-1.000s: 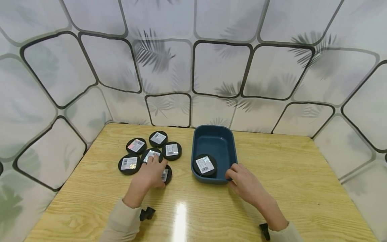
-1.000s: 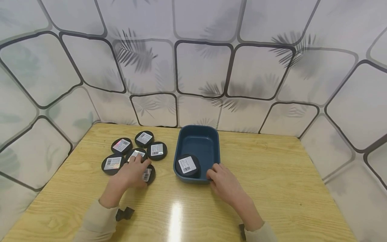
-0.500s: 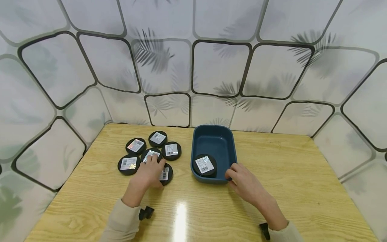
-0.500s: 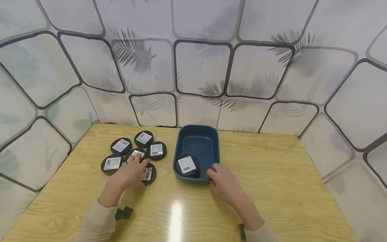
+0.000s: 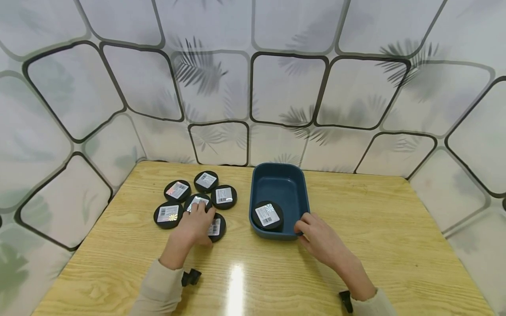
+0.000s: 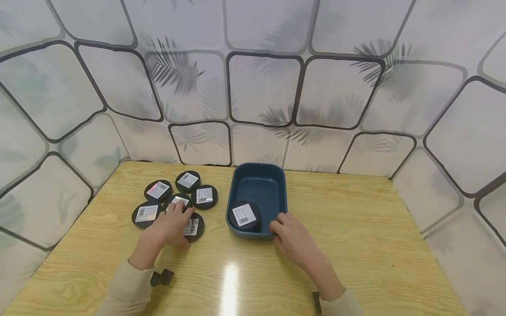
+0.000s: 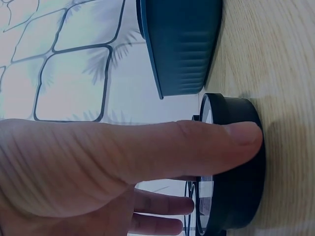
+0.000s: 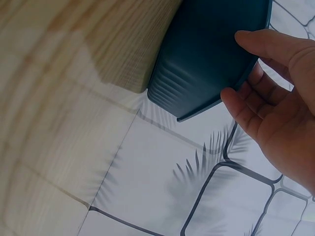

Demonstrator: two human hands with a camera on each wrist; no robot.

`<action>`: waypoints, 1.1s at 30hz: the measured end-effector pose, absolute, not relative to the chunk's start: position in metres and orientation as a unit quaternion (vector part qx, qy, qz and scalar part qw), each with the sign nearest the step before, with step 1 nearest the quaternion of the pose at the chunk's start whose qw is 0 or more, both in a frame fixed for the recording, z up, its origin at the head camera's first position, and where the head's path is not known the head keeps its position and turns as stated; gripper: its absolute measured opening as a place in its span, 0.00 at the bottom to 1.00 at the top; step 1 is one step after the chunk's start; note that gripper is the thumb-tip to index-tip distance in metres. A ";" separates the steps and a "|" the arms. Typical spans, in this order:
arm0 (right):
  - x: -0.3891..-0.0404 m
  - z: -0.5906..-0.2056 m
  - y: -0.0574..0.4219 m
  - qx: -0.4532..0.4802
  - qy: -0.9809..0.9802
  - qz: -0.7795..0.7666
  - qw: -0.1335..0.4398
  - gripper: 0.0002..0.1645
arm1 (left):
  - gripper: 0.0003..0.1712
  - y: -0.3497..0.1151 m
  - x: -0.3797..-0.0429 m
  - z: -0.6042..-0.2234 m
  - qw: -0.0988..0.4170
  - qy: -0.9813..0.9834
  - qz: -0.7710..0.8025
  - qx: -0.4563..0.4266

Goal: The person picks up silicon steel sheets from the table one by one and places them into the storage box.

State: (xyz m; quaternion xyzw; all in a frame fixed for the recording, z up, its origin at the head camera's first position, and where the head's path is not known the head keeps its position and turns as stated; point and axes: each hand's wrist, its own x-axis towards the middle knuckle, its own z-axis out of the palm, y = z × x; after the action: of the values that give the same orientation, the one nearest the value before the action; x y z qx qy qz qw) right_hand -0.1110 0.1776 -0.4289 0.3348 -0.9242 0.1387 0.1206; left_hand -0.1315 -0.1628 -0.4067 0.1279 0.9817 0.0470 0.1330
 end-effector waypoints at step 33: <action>-0.112 -0.430 0.179 0.339 -0.922 0.143 0.118 0.14 | 0.49 -0.154 -0.129 -0.407 0.147 0.975 0.067 0.155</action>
State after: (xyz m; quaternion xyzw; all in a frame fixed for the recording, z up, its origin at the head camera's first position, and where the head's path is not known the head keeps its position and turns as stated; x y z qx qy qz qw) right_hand -0.1123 0.1785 -0.4297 0.3394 -0.9222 0.1428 0.1180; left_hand -0.1286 -0.1538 -0.4068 0.1546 0.9747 0.0672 0.1469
